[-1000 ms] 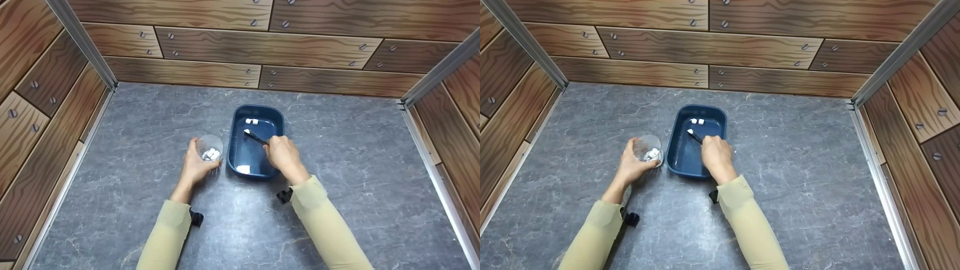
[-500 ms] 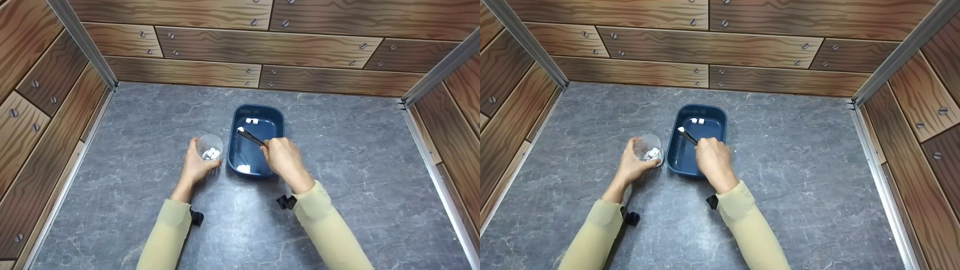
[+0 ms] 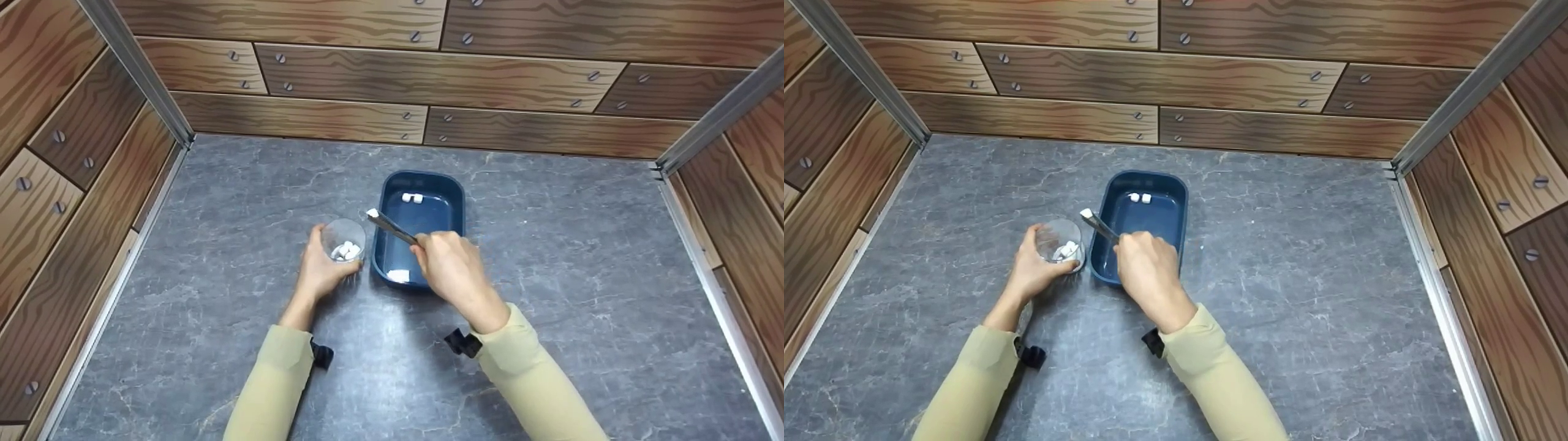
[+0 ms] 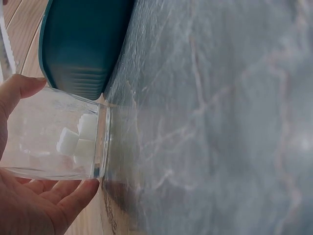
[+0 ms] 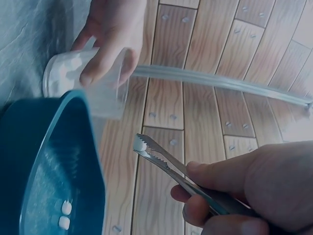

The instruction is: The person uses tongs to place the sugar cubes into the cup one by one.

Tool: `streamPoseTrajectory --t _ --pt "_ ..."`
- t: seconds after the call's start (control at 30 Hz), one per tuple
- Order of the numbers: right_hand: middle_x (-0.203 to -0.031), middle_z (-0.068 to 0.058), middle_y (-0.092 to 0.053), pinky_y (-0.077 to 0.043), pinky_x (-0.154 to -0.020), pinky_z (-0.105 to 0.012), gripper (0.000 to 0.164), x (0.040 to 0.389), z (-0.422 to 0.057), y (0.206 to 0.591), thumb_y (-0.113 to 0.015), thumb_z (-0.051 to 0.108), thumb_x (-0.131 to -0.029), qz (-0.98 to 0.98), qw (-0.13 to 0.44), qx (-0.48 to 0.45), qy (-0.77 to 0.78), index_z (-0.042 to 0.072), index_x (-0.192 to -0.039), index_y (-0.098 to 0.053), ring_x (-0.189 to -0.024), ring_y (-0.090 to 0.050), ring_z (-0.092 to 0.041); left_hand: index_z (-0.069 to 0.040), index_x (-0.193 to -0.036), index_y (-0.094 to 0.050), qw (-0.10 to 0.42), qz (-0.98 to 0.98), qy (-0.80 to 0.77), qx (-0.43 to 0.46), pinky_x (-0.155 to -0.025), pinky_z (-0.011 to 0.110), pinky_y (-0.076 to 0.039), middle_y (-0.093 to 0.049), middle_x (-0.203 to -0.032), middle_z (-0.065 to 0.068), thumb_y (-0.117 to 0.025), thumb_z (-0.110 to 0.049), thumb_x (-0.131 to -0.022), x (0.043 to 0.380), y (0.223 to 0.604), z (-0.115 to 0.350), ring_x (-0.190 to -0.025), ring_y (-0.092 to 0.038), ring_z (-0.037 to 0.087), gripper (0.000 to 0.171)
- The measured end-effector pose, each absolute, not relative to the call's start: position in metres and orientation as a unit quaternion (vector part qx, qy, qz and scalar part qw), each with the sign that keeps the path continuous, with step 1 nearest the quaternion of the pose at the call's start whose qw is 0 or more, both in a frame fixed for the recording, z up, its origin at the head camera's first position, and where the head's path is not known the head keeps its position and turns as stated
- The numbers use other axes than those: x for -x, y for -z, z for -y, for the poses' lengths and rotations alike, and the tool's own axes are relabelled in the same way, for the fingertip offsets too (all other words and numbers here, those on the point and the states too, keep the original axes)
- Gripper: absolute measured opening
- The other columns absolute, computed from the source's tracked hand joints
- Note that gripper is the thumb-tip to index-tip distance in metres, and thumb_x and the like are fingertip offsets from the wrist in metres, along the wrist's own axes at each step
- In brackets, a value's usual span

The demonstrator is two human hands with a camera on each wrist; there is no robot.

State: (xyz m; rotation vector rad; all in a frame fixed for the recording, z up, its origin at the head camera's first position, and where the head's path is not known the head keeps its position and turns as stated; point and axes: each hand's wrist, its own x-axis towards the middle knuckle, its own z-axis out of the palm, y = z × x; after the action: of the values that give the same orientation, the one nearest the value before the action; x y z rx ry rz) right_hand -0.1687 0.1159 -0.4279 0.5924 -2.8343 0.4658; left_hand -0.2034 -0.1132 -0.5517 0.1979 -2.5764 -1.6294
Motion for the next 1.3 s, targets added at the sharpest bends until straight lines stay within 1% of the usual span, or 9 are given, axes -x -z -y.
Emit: streamPoseTrajectory --t 0.1,0.2,0.37,0.53,0.7,0.87,1.0,1.17,1.3 --pt "-0.065 -0.005 -0.059 -0.048 -0.044 -0.039 0.013 0.165 -0.111 0.426 -0.068 0.014 -0.091 0.958 0.103 -0.215 -0.16 0.006 -0.082 -0.07 -0.054 -0.058 -0.026 -0.001 -0.144 -0.036 0.043 0.841 0.535 -0.065 -0.101 0.049 -0.043 -0.053 -0.129 0.026 -0.089 -0.019 -0.056 0.203 0.552 0.113 -0.117 -0.053 0.039 0.105" --pt "-0.066 -0.004 -0.06 -0.049 -0.045 -0.035 0.013 0.161 -0.106 0.426 -0.068 0.016 -0.092 0.955 0.089 -0.229 -0.167 0.006 -0.084 -0.071 -0.055 -0.058 -0.023 -0.001 -0.143 -0.037 0.046 0.84 0.537 -0.063 -0.1 0.047 -0.044 -0.056 -0.127 0.025 -0.09 -0.02 -0.056 0.203 0.552 0.113 -0.115 -0.054 0.037 0.103" --pt "-0.07 -0.003 -0.062 -0.05 -0.048 -0.036 0.016 0.159 -0.101 0.427 -0.067 0.022 -0.094 0.953 0.072 -0.235 -0.178 0.008 -0.088 -0.072 -0.06 -0.061 -0.022 -0.001 -0.141 -0.038 0.048 0.839 0.54 -0.057 -0.099 0.046 -0.044 -0.057 -0.125 0.024 -0.089 -0.02 -0.056 0.204 0.553 0.113 -0.114 -0.055 0.035 0.101" --pt "-0.073 -0.004 -0.064 -0.05 -0.048 -0.037 0.017 0.165 -0.106 0.427 -0.067 0.023 -0.094 0.956 0.081 -0.211 -0.187 0.006 -0.092 -0.073 -0.058 -0.059 -0.021 -0.003 -0.141 -0.038 0.045 0.838 0.541 -0.064 -0.099 0.046 -0.044 -0.057 -0.125 0.024 -0.09 -0.017 -0.055 0.204 0.552 0.112 -0.113 -0.055 0.036 0.101" --pt "-0.072 -0.008 -0.063 -0.049 -0.046 -0.038 0.021 0.176 -0.116 0.428 -0.066 0.023 -0.095 0.963 0.079 -0.174 -0.189 0.003 -0.089 -0.069 -0.056 -0.056 -0.022 -0.004 -0.142 -0.038 0.041 0.838 0.539 -0.069 -0.101 0.048 -0.043 -0.054 -0.128 0.026 -0.09 -0.017 -0.055 0.204 0.552 0.113 -0.116 -0.053 0.038 0.102" --pt "-0.072 -0.009 -0.061 -0.049 -0.047 -0.04 0.026 0.189 -0.123 0.435 -0.063 0.026 -0.096 0.975 0.045 -0.129 -0.173 0.001 -0.09 -0.068 -0.057 -0.058 -0.026 -0.004 -0.142 -0.038 0.038 0.839 0.538 -0.072 -0.1 0.05 -0.043 -0.053 -0.129 0.026 -0.09 -0.019 -0.055 0.204 0.553 0.113 -0.117 -0.052 0.04 0.103" --pt "-0.074 -0.011 -0.062 -0.05 -0.049 -0.044 0.028 0.198 -0.128 0.442 -0.062 0.028 -0.097 0.983 0.01 -0.098 -0.155 0.002 -0.088 -0.067 -0.06 -0.06 -0.03 -0.005 -0.142 -0.038 0.037 0.84 0.537 -0.075 -0.1 0.051 -0.043 -0.053 -0.129 0.027 -0.091 -0.019 -0.054 0.203 0.553 0.113 -0.117 -0.052 0.04 0.103" --pt "-0.081 -0.017 -0.067 -0.052 -0.056 -0.051 0.029 0.208 -0.133 0.453 -0.061 0.027 -0.096 0.988 -0.02 -0.083 -0.129 0.002 -0.083 -0.067 -0.068 -0.064 -0.038 -0.005 -0.142 -0.039 0.043 0.842 0.533 -0.071 -0.098 0.049 -0.044 -0.055 -0.127 0.025 -0.09 -0.019 -0.055 0.203 0.551 0.113 -0.115 -0.053 0.039 0.102" --pt "-0.089 -0.021 -0.069 -0.053 -0.062 -0.054 0.029 0.214 -0.134 0.461 -0.059 0.024 -0.095 0.989 -0.048 -0.075 -0.115 -0.001 -0.084 -0.069 -0.074 -0.066 -0.04 -0.005 -0.141 -0.039 0.048 0.844 0.53 -0.066 -0.097 0.046 -0.045 -0.056 -0.126 0.024 -0.089 -0.02 -0.055 0.203 0.551 0.112 -0.113 -0.054 0.037 0.1"
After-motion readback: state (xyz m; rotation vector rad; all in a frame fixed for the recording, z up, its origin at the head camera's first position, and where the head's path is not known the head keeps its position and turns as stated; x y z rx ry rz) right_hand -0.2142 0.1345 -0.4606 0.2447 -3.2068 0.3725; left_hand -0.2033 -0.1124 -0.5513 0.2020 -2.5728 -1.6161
